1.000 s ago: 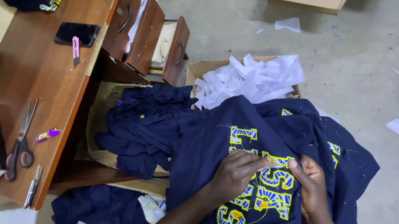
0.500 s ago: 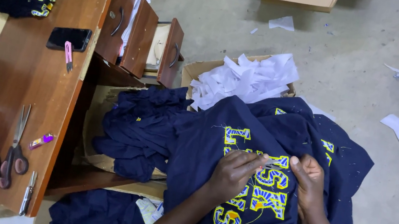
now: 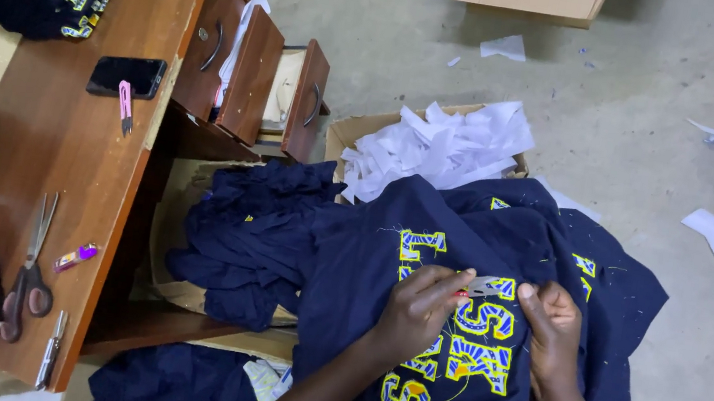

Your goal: Trimming loose threads from the embroidery on navy blue t-shirts using a small snipping tool.

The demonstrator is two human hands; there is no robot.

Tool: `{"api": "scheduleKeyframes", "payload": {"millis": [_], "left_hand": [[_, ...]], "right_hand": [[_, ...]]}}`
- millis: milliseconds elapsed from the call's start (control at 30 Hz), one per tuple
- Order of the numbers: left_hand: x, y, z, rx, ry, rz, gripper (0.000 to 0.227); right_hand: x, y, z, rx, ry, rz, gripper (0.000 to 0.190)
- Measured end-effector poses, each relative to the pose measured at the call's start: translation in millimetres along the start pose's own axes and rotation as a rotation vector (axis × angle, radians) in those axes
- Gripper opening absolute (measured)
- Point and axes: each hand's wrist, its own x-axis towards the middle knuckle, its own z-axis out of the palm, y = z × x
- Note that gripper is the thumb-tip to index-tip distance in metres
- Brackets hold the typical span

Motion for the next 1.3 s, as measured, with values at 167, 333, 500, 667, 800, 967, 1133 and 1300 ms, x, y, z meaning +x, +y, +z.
{"api": "scheduleKeyframes", "payload": {"millis": [167,333,500,667,800,967,1133,1300], "left_hand": [[3,6,-2,-0.013,0.032,-0.078,0.036],[-1,-5,4,-0.011,0.006,-0.044,0.041],[4,-1,-2,-0.062,-0.002,-0.055,0.041],[9,7,-1,-0.035,-0.004,-0.010,0.042],[13,15,-2,0.060,-0.043,0.033,0.044],[12,11,0,0.131,-0.116,0.029,0.035],[17,12,-2,0.000,-0.039,-0.047,0.034],[11,42,-12,-0.080,0.044,-0.178,0.037]], "right_hand": [[-5,-8,5,0.010,-0.034,-0.032,0.044],[6,11,-10,0.119,-0.065,0.042,0.043],[7,12,-10,0.152,-0.085,0.075,0.042],[0,7,-4,0.060,-0.045,-0.055,0.047],[-6,-2,-1,-0.056,-0.036,-0.145,0.047],[-9,-11,4,-0.077,-0.013,-0.131,0.049],[-8,-11,3,-0.022,-0.023,-0.106,0.048],[-9,-8,1,-0.016,-0.007,-0.074,0.044]]}}
